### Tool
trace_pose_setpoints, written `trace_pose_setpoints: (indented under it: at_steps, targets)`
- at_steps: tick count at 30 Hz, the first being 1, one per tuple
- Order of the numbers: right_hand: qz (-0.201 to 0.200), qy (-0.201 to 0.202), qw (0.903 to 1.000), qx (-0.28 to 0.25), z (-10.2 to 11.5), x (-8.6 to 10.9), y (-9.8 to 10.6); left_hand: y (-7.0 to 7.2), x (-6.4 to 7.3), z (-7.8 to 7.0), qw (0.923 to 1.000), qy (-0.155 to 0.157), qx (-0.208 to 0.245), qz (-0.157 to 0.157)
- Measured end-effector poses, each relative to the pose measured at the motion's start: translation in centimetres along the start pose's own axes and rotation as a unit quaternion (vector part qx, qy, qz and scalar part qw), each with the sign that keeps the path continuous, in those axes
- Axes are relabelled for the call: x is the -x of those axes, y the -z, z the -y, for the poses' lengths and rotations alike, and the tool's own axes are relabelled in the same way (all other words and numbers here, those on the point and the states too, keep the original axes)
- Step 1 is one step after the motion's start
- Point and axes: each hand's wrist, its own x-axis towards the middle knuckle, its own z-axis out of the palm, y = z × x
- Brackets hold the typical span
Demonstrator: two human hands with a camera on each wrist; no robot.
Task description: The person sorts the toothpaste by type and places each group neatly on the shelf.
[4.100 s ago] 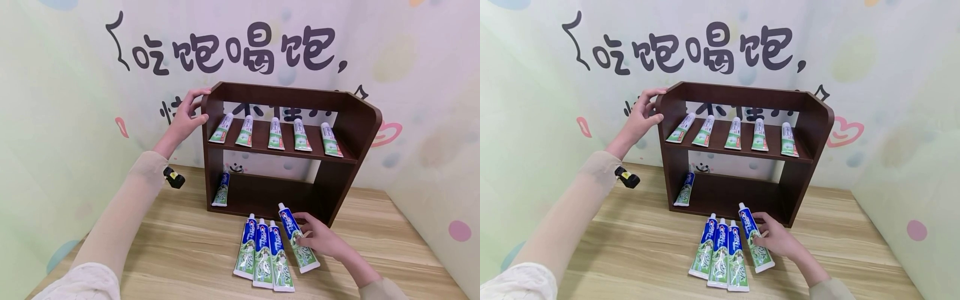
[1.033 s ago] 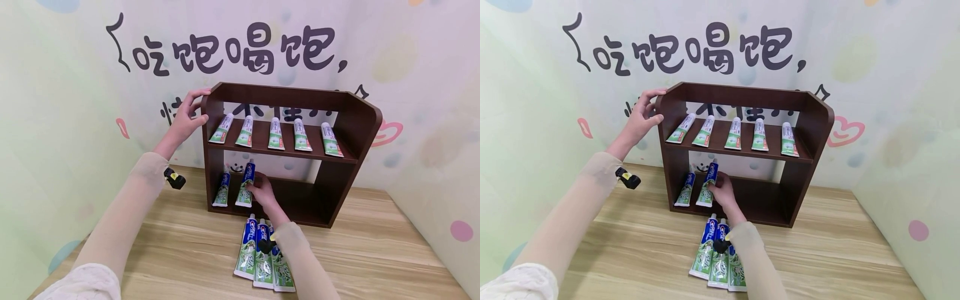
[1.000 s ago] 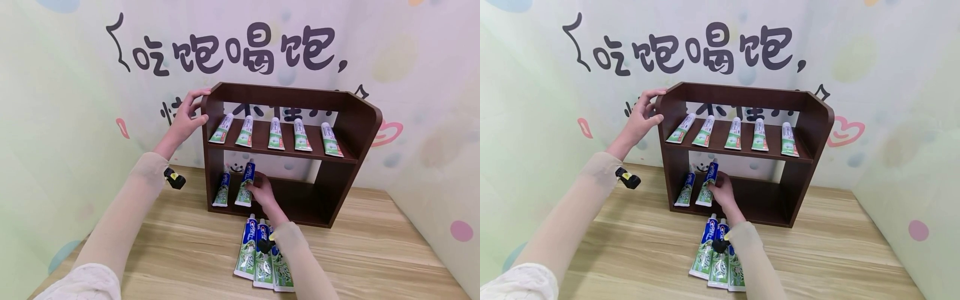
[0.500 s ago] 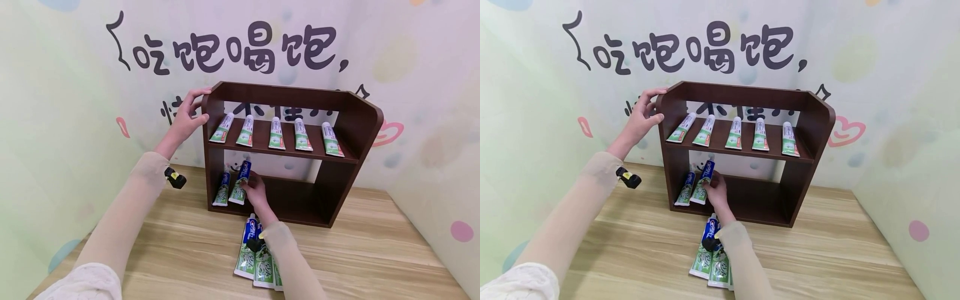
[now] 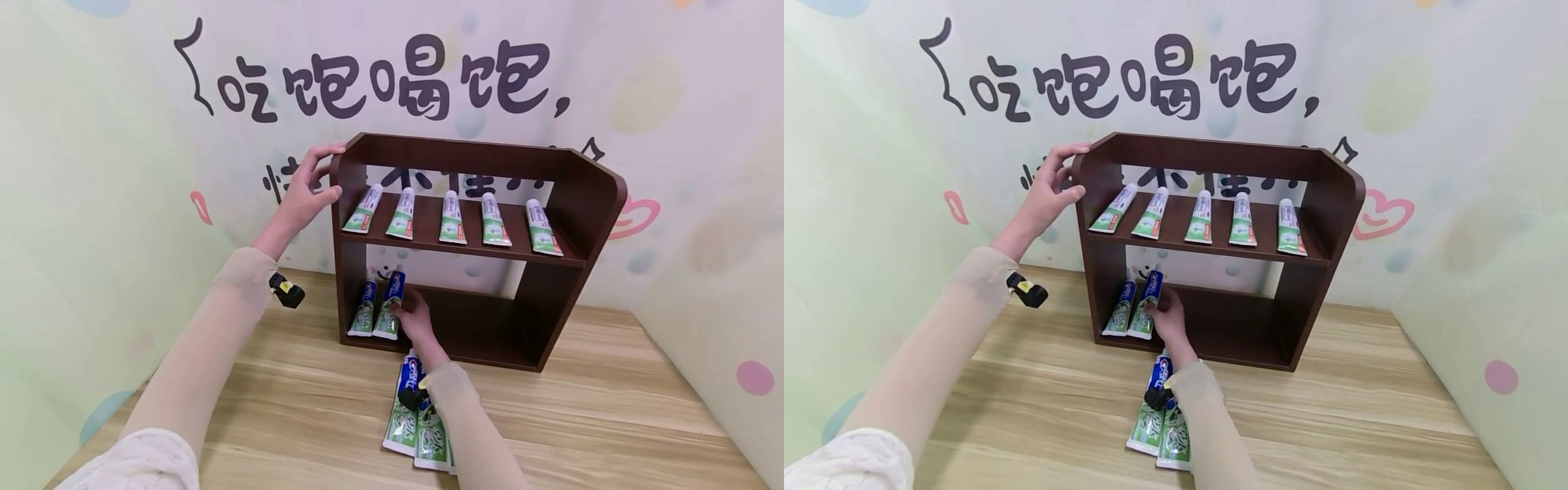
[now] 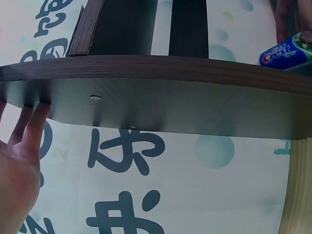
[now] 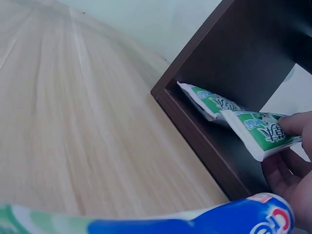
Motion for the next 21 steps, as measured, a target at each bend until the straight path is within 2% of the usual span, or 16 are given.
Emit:
trace_pose_setpoints:
  at_steps: [4, 10, 15, 21]
  targets:
    - [0.017, 0.016, 0.9997, 0.002, -0.19, 0.01, -0.03, 0.05, 0.0, 0.07, 1.0, -0.002, 0.007, 0.0]
    - [0.043, 0.048, 0.9971, 0.039, -0.47, -0.22, -0.05, 0.01, -0.03, 0.02, 0.9999, -0.004, 0.009, 0.0]
    - [0.065, 0.048, 0.9938, 0.076, -0.64, -0.22, 0.02, -0.03, 0.0, -0.08, 1.0, -0.002, 0.006, -0.001]
    - [0.089, 0.046, 0.9911, 0.087, -0.81, -0.2, 0.25, 0.02, 0.03, 0.0, 1.0, -0.002, 0.006, -0.002]
